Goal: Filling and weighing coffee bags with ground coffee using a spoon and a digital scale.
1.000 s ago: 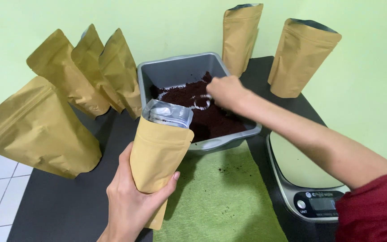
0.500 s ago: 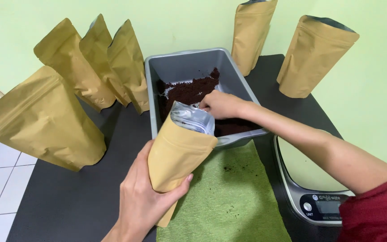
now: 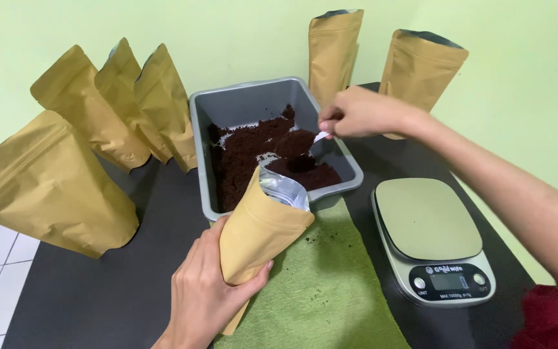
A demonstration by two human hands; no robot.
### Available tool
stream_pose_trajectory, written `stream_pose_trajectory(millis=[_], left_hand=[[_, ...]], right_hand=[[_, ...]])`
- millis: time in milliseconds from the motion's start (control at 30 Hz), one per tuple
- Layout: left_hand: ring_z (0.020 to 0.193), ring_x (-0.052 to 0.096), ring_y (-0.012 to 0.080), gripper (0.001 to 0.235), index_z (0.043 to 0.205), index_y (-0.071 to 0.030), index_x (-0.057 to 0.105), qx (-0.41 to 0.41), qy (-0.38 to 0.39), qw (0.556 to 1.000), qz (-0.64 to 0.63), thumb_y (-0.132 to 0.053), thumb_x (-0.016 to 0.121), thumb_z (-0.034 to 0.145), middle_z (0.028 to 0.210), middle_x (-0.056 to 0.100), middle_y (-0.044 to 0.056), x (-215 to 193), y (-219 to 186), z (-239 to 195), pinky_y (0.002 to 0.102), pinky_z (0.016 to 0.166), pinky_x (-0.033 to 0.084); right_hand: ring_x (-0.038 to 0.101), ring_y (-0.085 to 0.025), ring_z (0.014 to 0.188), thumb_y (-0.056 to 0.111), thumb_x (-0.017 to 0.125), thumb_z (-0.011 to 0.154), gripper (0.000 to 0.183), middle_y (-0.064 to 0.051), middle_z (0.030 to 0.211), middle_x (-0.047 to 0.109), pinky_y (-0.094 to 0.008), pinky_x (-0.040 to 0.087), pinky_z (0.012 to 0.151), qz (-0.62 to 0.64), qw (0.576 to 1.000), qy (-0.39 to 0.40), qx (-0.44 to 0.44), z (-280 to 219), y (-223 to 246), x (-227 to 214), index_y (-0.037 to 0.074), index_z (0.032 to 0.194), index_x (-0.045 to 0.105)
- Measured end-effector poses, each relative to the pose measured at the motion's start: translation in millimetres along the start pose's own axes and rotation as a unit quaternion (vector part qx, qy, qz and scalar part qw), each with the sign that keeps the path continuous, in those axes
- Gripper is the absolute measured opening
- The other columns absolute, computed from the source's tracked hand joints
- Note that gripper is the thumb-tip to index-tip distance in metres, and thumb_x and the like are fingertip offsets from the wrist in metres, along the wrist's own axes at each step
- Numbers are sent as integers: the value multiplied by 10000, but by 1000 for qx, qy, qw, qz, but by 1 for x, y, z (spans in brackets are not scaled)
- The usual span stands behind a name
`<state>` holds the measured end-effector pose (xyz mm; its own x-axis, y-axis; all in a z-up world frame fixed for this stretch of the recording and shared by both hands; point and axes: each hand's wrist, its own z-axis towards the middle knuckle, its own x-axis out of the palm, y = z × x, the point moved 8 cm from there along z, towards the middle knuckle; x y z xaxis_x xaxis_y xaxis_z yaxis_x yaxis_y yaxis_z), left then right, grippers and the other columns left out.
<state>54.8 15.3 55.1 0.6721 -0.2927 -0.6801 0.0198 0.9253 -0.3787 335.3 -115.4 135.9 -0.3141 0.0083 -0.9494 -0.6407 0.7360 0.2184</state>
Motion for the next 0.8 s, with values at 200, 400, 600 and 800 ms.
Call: stream_pose_trajectory(millis=[200, 400, 600, 800], left_hand=[[972, 687, 210, 778, 1359, -105, 536, 7, 3, 1000, -3, -505, 812, 751, 1159, 707, 24, -1, -2, -1, 403, 663, 575], [995, 687, 209, 793, 1366, -105, 524, -7, 10, 1000, -7, -540, 796, 762, 1187, 702, 22, -1, 0, -3, 419, 608, 583], [954, 691, 238, 831, 1379, -90, 511, 11, 10, 1000, -13, -571, 795, 764, 1150, 702, 75, -1, -3, -3, 457, 619, 595], [1065, 686, 251, 942, 1434, -113, 484, -43, 10, 996, -73, -555, 851, 688, 1213, 700, 86, -3, 7, -4, 448, 718, 596]], right_hand=[[461, -170, 618, 272, 531, 1035, 372, -31, 715, 674, -309, 345, 623, -45, 999, -21, 6, -50, 11, -34, 84, 776, 720], [449, -154, 567, 245, 531, 1024, 348, -10, 727, 708, -293, 326, 567, -54, 998, 7, 26, -100, 48, -44, 82, 791, 733], [554, -153, 624, 117, 502, 935, 232, -16, 656, 665, -327, 438, 657, -105, 992, 8, -73, -107, 90, -13, 105, 788, 682], [596, -153, 639, -3, 702, 966, 84, -39, 818, 666, -275, 565, 524, -232, 794, -296, -478, -137, 123, 17, 60, 1014, 676]])
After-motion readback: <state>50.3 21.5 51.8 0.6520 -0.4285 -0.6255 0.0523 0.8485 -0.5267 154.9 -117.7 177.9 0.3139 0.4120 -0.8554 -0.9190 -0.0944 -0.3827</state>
